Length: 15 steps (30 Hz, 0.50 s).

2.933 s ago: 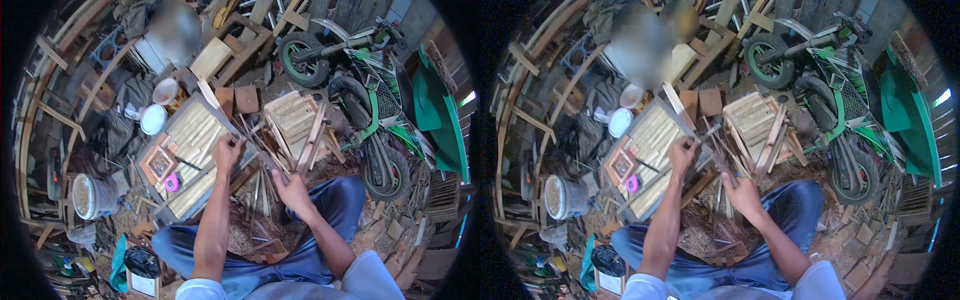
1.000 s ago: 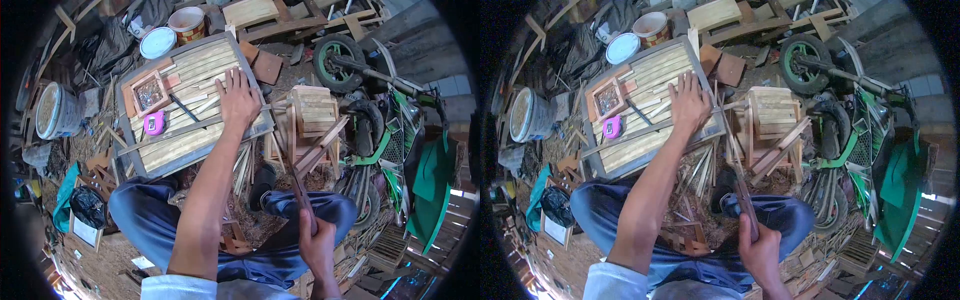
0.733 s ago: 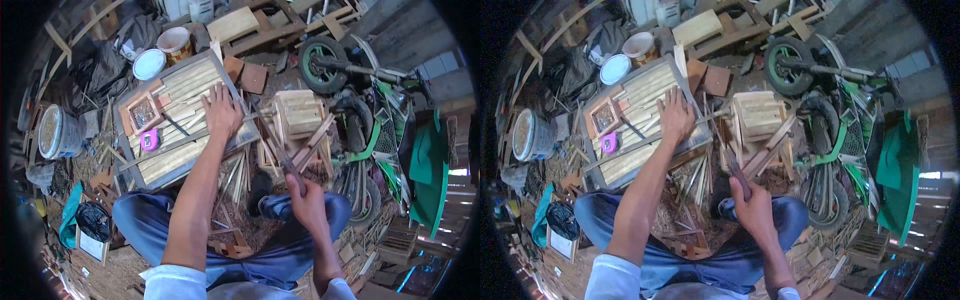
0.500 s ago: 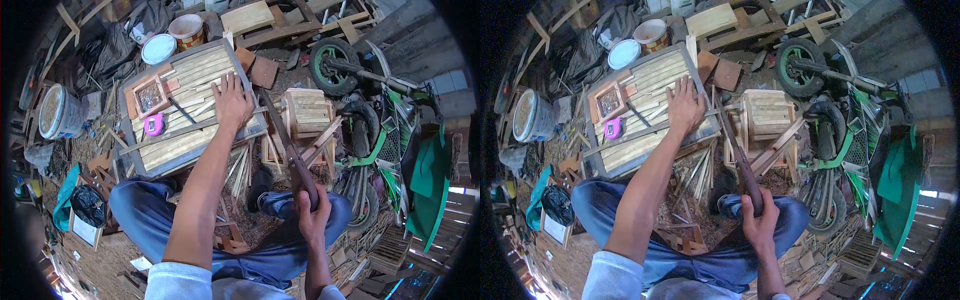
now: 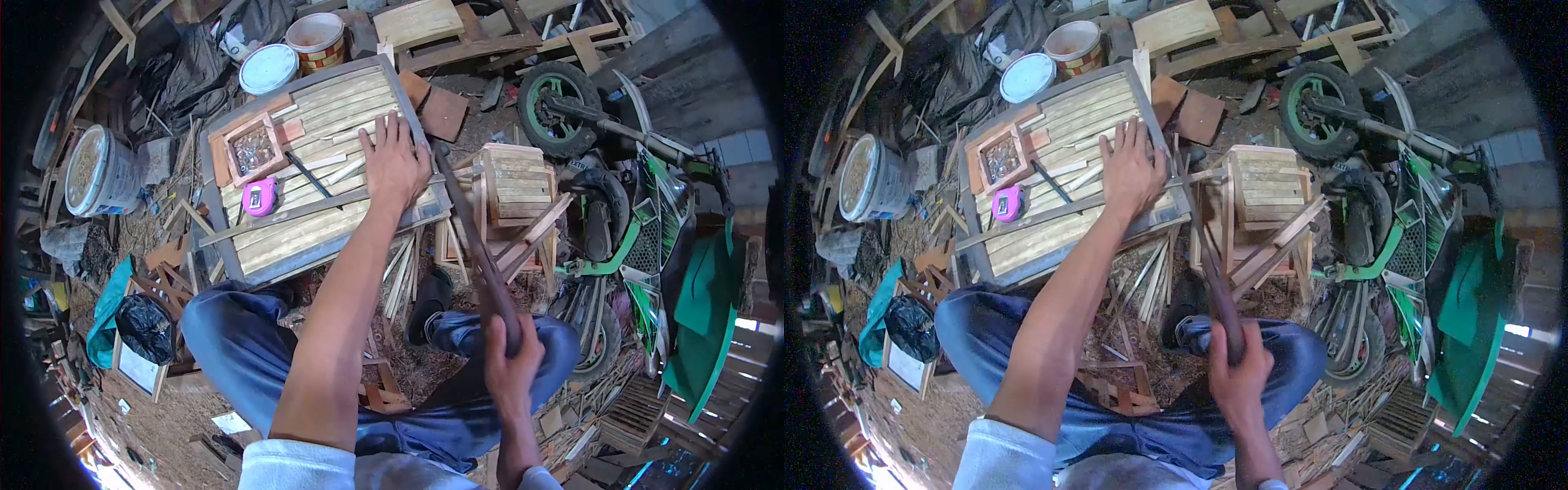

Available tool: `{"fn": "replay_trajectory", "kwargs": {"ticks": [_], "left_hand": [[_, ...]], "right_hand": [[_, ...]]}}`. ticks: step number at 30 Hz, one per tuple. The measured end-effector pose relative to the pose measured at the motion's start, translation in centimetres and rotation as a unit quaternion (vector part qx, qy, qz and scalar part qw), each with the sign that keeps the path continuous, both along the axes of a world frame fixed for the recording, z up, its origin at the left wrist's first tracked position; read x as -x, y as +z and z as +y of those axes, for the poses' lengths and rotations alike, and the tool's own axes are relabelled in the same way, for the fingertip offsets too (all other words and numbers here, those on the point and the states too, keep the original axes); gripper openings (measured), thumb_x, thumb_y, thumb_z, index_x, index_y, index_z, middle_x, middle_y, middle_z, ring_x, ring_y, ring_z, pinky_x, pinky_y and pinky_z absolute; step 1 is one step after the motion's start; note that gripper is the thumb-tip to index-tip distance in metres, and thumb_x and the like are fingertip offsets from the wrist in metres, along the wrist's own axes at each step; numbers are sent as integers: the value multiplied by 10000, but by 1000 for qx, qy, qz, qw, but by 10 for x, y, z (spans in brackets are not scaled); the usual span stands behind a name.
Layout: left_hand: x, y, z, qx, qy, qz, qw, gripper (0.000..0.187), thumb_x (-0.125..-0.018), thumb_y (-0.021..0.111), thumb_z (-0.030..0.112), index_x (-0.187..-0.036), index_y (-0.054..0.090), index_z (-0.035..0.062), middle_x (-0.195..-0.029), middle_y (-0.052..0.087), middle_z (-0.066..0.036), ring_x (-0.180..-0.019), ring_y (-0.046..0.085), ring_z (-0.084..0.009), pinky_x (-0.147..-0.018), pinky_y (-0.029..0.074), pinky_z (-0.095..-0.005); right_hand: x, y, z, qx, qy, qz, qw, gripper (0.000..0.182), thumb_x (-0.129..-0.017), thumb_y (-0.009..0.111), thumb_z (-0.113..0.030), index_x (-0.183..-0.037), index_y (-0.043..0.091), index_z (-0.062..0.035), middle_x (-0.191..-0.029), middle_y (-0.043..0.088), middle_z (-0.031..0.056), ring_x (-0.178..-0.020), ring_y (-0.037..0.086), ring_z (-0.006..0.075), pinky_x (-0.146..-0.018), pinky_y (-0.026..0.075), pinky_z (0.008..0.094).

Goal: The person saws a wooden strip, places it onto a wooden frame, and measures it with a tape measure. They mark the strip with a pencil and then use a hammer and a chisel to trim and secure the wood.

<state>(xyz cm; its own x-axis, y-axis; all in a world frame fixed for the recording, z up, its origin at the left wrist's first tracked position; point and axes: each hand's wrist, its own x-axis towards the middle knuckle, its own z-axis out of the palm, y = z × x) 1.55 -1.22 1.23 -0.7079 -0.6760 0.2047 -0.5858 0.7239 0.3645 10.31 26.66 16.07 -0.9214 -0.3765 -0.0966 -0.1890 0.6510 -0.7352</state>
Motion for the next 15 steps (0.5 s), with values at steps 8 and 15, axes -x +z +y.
{"fn": "replay_trajectory", "kwargs": {"ticks": [8,15], "left_hand": [[0,2,0,1,-3,2,1000,594,-945,413,373,-1417,428,13,-1525,367,-154,-1433,295,-325,-1171,163,-571],[0,-1,-2,11,8,-26,1000,613,-950,396,390,-1441,404,22,-1541,349,-143,-1443,279,-317,-1175,154,-569]], "right_hand": [[16,-21,-26,-19,32,95,995,179,-919,685,-190,-899,588,-42,-567,546,112,-459,544,185,-484,403,351],[-11,32,7,-23,15,37,999,201,-925,673,-203,-952,630,-8,-592,577,148,-484,586,251,-498,438,345]]}}
